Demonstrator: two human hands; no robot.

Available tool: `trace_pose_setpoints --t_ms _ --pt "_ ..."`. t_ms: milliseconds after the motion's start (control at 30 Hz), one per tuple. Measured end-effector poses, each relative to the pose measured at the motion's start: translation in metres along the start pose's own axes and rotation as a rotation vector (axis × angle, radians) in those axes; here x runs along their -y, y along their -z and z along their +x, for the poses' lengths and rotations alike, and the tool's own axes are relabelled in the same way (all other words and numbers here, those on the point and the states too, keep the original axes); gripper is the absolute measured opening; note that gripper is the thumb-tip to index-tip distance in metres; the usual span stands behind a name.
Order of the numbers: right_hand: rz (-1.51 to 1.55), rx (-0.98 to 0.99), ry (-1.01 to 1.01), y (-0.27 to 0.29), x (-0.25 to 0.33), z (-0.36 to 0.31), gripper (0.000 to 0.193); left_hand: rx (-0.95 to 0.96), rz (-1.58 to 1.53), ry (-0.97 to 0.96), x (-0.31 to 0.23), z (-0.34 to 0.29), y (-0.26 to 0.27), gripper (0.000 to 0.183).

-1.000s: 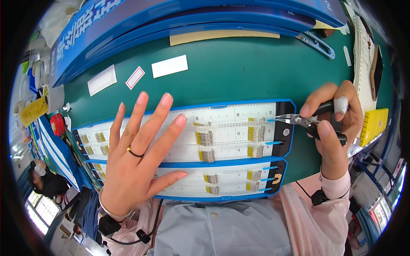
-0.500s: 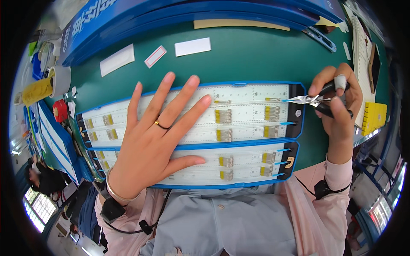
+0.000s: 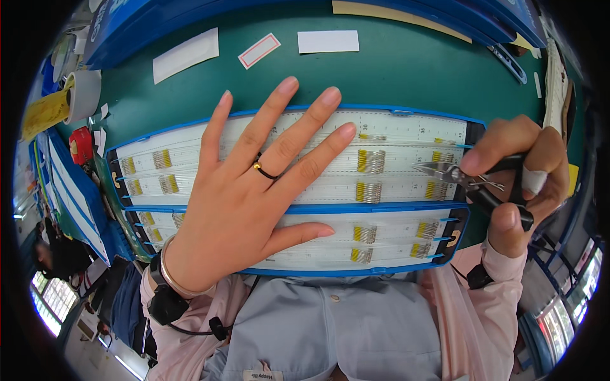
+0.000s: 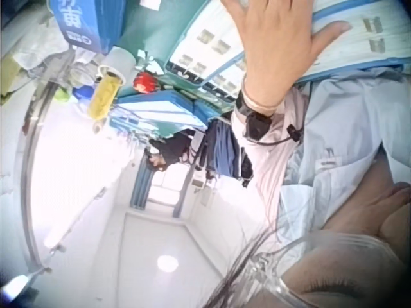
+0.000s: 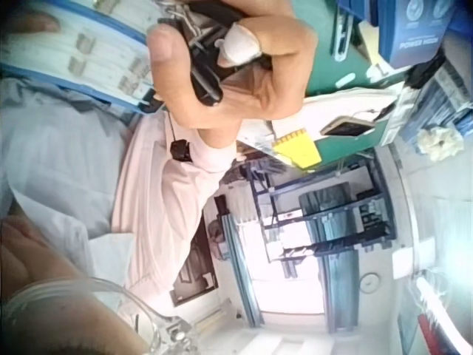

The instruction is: Trimming and preparing electronic components on LED strips using nippers.

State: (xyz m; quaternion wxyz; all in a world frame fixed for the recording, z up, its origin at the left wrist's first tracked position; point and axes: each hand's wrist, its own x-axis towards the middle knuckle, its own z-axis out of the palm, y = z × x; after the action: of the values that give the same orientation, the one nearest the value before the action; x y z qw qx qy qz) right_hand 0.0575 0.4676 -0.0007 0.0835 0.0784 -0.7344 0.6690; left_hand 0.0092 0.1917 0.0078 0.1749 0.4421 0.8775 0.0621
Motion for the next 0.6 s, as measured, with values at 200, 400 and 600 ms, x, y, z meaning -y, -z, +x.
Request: trace_pose_setpoints --t_ms 200,400,600 --pt "-0.036 0.003 -0.168 0.0057 -0.0068 -0.0024 0.05 -0.004 0.027 -0.022 0.0026 0.0008 -0.002 0.085" --pt "-0.037 0.007 -0.132 0.0053 -0.006 -0.0001 0.048 -0.02 0.014 -0.029 0.0039 0.0025 -0.0024 0.084" --pt "-0.04 0.093 -0.048 0.0036 -0.0085 -0.0061 0.046 -0.041 -0.024 -0.037 0.0064 -0.0007 -0.0019 0.079"
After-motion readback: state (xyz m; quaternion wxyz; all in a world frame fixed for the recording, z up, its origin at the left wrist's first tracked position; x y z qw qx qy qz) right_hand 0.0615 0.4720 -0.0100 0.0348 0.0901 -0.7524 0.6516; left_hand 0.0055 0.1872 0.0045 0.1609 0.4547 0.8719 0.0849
